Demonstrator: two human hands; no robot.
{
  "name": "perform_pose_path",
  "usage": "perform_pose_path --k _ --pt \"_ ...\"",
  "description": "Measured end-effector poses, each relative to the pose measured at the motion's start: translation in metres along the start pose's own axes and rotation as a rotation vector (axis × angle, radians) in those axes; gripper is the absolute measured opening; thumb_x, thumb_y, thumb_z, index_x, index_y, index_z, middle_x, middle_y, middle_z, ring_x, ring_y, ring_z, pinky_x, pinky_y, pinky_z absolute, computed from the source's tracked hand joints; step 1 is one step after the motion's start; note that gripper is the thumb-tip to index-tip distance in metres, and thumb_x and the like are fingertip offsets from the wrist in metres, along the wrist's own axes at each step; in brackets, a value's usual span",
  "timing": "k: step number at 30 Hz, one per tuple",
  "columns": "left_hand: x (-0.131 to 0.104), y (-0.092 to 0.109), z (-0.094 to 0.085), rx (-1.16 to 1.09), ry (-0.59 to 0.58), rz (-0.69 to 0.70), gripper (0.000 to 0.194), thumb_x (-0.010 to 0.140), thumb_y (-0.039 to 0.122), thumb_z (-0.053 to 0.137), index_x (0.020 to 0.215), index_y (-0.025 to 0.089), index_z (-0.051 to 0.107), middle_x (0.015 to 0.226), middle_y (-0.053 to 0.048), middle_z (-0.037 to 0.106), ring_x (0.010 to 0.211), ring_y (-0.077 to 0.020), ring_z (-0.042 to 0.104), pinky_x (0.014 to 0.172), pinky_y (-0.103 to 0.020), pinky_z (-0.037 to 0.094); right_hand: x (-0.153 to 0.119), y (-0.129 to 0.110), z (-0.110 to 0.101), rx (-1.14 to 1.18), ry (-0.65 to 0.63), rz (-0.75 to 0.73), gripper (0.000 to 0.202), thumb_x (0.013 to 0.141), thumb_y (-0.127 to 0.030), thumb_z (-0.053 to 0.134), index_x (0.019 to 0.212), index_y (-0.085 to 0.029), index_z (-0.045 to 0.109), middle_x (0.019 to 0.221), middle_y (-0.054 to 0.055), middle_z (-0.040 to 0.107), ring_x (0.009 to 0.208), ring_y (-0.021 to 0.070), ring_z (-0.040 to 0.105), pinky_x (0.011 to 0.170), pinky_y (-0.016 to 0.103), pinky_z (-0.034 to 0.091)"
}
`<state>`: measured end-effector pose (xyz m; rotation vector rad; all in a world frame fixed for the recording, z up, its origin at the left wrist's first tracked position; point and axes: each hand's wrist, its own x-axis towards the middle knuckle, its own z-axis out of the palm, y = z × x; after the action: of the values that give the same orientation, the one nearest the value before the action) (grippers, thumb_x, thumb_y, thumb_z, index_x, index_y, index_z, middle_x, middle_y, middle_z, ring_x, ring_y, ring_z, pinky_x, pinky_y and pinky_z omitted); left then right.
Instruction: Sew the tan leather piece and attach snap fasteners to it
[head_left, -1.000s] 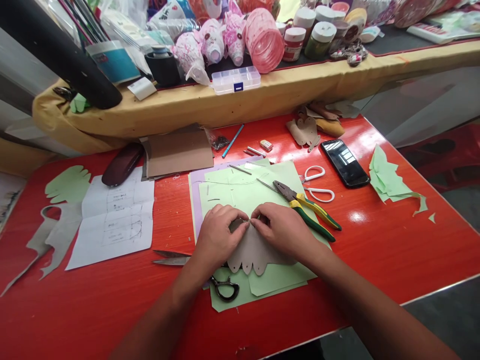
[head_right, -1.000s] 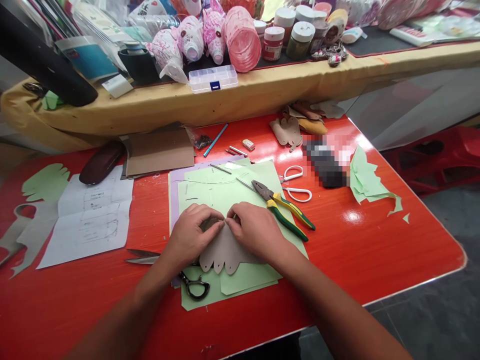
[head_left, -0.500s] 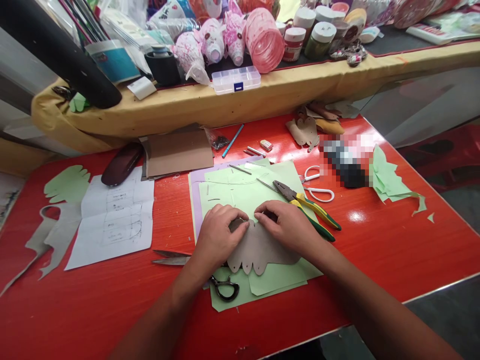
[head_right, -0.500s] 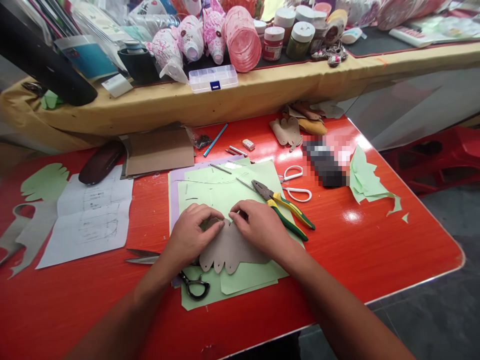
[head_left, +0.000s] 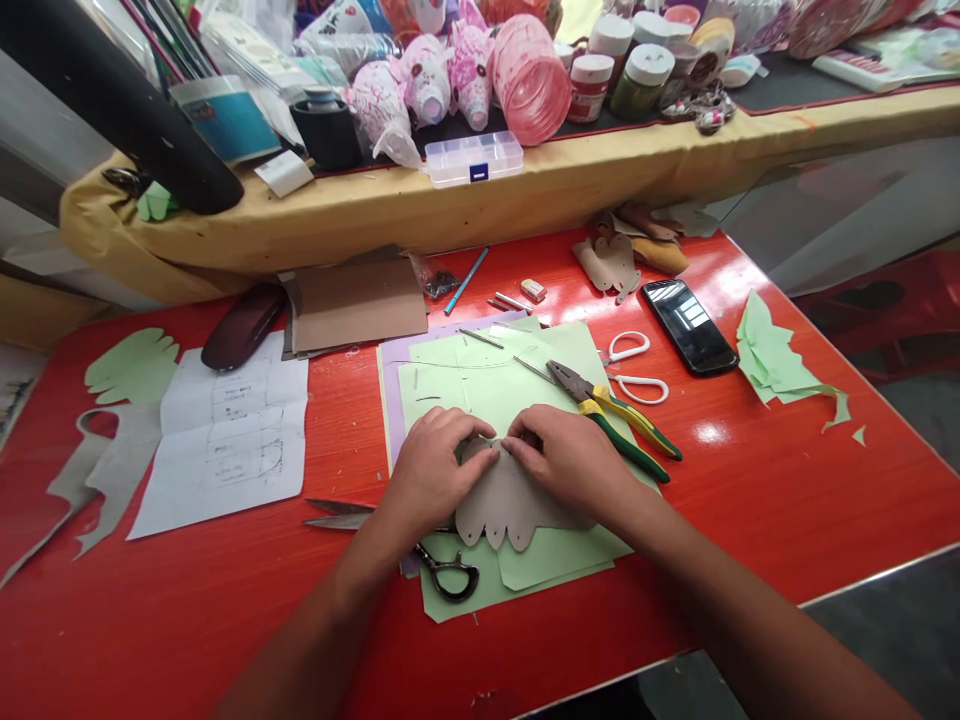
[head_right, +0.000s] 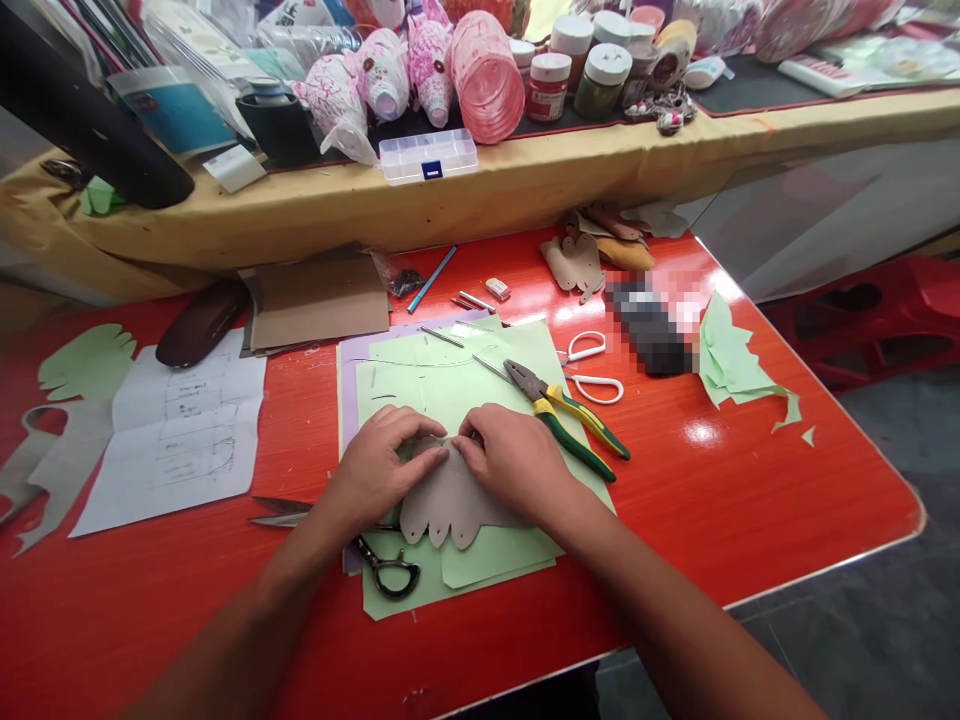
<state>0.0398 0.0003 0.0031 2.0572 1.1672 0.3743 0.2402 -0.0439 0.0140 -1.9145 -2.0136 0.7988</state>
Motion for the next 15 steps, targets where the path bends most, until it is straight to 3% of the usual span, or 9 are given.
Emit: perform_pose_path --k 15 --pt "-0.0001 -0.0001 0.0022 0.039 -0.029 0.042 0.011 0.093 0.026 0.072 0.104 0.026 0.073 0.099 -0.001 0.071 0.099 -0.0253 0.058 0.087 -0.041 0.043 0.0012 0.0028 0.0005 0.029 -0.02 0.011 0.01 0.098 -0.024 0.065 0.092 -0.021 0.072 0.093 0.004 0.077 0.083 0.0199 0.066 0.068 0.031 0.039"
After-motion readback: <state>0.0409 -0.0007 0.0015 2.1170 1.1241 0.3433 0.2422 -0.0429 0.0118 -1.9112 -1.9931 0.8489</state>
